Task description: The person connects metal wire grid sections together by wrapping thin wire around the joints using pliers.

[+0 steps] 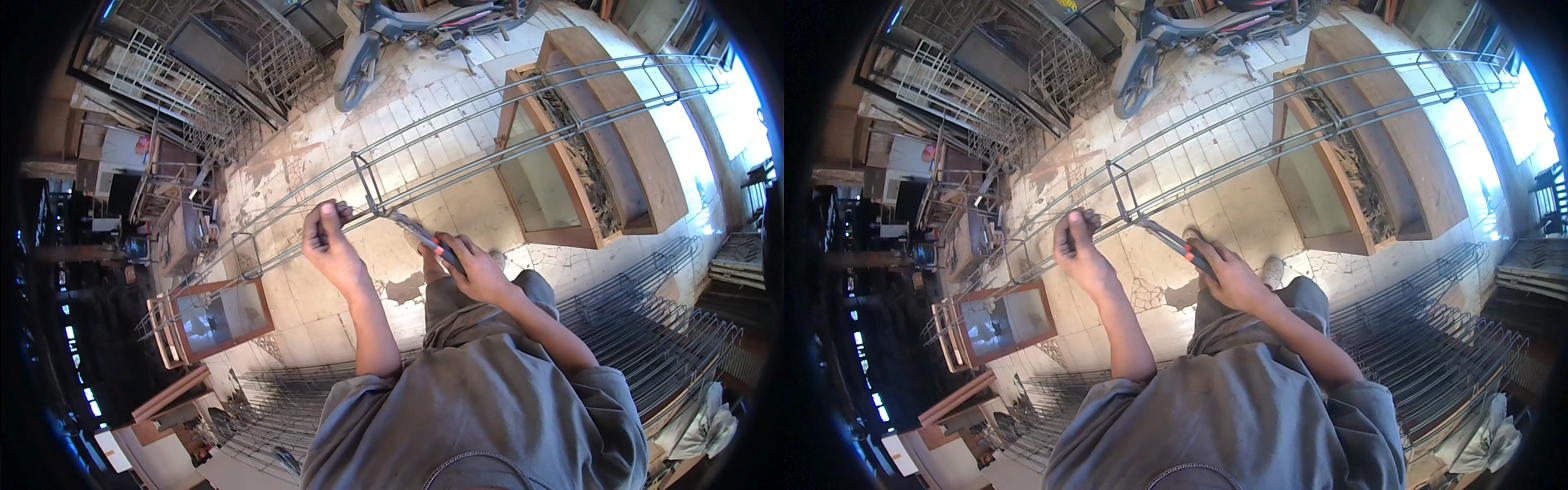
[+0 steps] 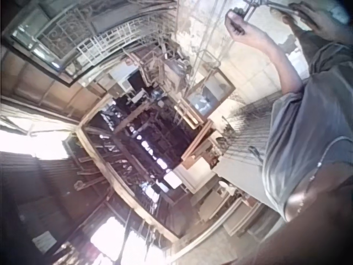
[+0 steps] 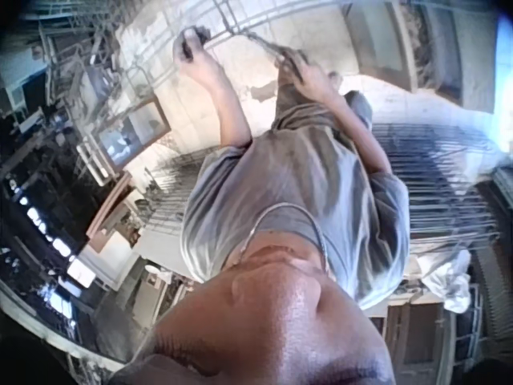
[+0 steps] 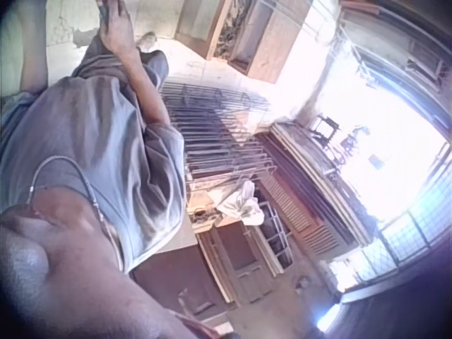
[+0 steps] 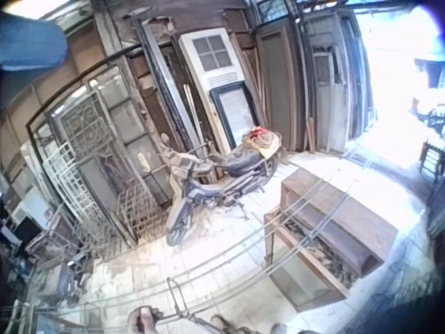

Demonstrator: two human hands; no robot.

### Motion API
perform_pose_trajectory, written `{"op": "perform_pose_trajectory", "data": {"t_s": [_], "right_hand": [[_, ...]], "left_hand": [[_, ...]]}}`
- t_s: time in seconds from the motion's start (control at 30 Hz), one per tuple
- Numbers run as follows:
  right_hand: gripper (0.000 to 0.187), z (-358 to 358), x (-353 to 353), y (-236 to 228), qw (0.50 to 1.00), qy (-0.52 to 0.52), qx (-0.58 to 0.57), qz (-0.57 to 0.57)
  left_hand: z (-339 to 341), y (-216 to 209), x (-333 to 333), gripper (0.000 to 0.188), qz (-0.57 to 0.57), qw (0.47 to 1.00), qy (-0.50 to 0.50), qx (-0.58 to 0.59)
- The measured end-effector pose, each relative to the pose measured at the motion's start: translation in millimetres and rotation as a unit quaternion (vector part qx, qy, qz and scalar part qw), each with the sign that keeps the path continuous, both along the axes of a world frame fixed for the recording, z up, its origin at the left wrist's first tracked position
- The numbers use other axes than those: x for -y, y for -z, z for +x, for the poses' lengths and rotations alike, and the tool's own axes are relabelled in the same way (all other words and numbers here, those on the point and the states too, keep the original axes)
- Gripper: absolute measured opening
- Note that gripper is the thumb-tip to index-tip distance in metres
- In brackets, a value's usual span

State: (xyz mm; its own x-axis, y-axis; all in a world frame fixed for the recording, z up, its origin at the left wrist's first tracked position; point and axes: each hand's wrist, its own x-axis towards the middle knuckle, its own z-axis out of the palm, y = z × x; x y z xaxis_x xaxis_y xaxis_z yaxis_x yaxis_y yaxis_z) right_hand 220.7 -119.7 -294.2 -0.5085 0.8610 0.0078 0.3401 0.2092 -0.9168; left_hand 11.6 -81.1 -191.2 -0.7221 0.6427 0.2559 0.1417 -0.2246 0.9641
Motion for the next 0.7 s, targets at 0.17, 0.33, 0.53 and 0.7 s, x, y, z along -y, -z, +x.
{"op": "perform_pose_trajectory", "data": {"t_s": [0.17, 0.33, 0.53, 0.7], "right_hand": [[0.047, 35.1, 35.7, 25.3, 0.997, -0.002, -0.022, -0.067], [0.04, 65.4, 47.6, 42.4, 0.987, 0.027, 0.052, -0.148], [0.04, 78.9, 44.9, 43.5, 0.989, 0.068, 0.055, -0.118], [0.044, 81.3, 44.5, 28.2, 0.987, 0.105, 0.091, -0.084]], "left_hand": [[-11.0, 3.8, 33.6, 0.02, 0.007, 0.999, 0.036, 0.031], [7.4, 60.2, 56.4, 0.016, 0.041, 0.991, 0.085, 0.096], [31.2, 64.1, 45.5, 0.023, -0.074, 0.994, 0.009, -0.075], [18.2, 43.9, 27.2, 0.025, -0.091, 0.994, -0.01, -0.055]]}}
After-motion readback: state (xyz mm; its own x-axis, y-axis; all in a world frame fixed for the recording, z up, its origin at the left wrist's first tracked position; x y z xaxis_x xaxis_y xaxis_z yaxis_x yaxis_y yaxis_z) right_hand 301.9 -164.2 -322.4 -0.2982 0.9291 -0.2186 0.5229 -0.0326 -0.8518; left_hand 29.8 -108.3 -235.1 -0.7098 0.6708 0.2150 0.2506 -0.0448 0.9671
